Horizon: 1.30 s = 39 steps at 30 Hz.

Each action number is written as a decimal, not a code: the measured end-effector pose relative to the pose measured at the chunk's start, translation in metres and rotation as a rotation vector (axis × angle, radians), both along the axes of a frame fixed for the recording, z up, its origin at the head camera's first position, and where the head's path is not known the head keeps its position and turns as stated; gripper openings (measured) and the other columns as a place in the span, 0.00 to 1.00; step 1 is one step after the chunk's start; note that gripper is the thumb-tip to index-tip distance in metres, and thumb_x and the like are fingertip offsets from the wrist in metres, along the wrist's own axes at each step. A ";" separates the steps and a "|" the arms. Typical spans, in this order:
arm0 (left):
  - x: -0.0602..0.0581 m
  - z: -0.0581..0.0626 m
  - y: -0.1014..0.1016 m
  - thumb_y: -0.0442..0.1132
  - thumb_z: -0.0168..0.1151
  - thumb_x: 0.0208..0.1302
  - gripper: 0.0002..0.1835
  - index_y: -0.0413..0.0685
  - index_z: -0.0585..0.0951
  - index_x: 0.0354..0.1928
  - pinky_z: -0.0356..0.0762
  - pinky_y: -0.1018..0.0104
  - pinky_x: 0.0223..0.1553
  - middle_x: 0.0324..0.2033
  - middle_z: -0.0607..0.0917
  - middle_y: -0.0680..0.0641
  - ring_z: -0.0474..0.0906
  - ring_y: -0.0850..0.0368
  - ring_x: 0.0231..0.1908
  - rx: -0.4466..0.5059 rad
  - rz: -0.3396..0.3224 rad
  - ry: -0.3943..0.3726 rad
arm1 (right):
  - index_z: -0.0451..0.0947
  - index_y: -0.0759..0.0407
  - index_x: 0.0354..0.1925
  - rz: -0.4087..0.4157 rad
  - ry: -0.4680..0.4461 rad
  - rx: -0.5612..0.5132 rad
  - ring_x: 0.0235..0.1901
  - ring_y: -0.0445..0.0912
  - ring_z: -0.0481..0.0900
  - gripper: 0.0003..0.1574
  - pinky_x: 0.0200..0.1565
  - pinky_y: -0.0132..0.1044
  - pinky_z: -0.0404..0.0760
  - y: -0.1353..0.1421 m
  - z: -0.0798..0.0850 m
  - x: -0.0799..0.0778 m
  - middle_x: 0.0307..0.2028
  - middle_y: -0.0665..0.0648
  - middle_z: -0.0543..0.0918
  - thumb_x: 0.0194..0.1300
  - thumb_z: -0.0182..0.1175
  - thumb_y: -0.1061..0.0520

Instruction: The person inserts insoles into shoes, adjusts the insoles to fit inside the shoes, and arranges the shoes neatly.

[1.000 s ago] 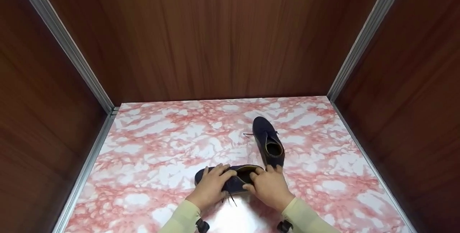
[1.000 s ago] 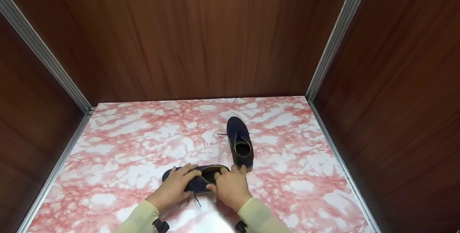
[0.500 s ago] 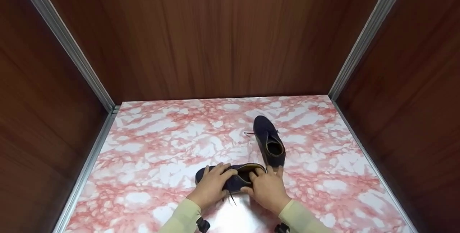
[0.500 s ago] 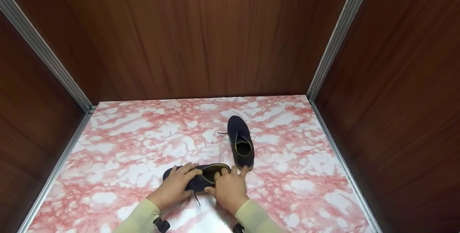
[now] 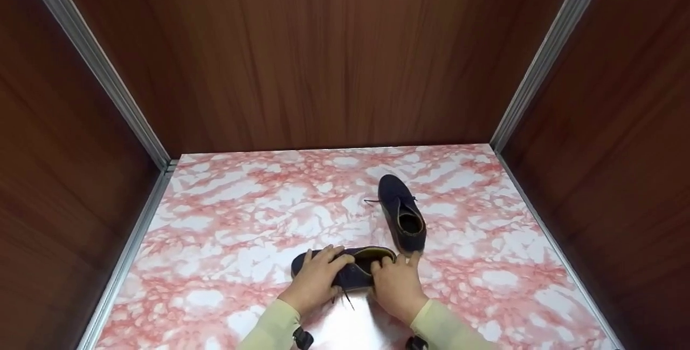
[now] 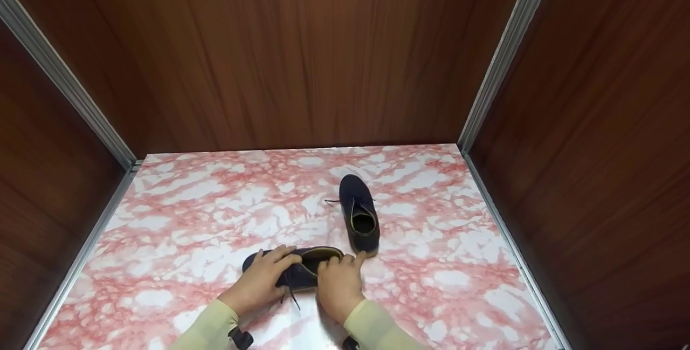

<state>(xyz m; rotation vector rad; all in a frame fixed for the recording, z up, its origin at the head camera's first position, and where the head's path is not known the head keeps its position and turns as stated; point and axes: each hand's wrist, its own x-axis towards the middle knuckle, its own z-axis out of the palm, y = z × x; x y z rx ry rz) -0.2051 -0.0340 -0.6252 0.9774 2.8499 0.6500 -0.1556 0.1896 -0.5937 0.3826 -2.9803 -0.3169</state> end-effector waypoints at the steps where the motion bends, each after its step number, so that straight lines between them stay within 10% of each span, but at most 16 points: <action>1: 0.000 0.000 0.000 0.40 0.81 0.63 0.39 0.69 0.75 0.74 0.63 0.17 0.73 0.79 0.74 0.43 0.70 0.34 0.80 0.000 0.000 0.003 | 0.86 0.56 0.56 -0.004 -0.001 0.000 0.49 0.67 0.86 0.39 0.63 0.79 0.73 -0.001 0.000 -0.001 0.48 0.62 0.90 0.58 0.76 0.31; 15: -0.002 0.001 -0.002 0.38 0.81 0.62 0.39 0.69 0.76 0.73 0.64 0.15 0.71 0.78 0.75 0.41 0.71 0.33 0.79 0.027 -0.009 0.023 | 0.88 0.48 0.53 -0.034 -0.047 0.148 0.41 0.65 0.90 0.17 0.59 0.70 0.81 -0.013 0.008 -0.007 0.40 0.61 0.91 0.71 0.66 0.47; 27: -0.002 0.000 -0.001 0.38 0.81 0.62 0.38 0.68 0.76 0.72 0.64 0.15 0.71 0.78 0.75 0.41 0.71 0.31 0.78 0.040 -0.012 0.034 | 0.85 0.52 0.24 0.042 0.032 0.039 0.21 0.54 0.86 0.11 0.23 0.50 0.85 -0.006 0.003 -0.011 0.21 0.54 0.86 0.61 0.74 0.52; 39: 0.001 -0.001 -0.001 0.37 0.81 0.62 0.38 0.67 0.77 0.72 0.64 0.15 0.72 0.79 0.74 0.41 0.70 0.32 0.79 0.028 -0.012 0.030 | 0.89 0.50 0.40 -0.006 0.056 0.144 0.24 0.57 0.84 0.09 0.31 0.52 0.82 -0.015 0.003 0.003 0.37 0.61 0.83 0.64 0.71 0.49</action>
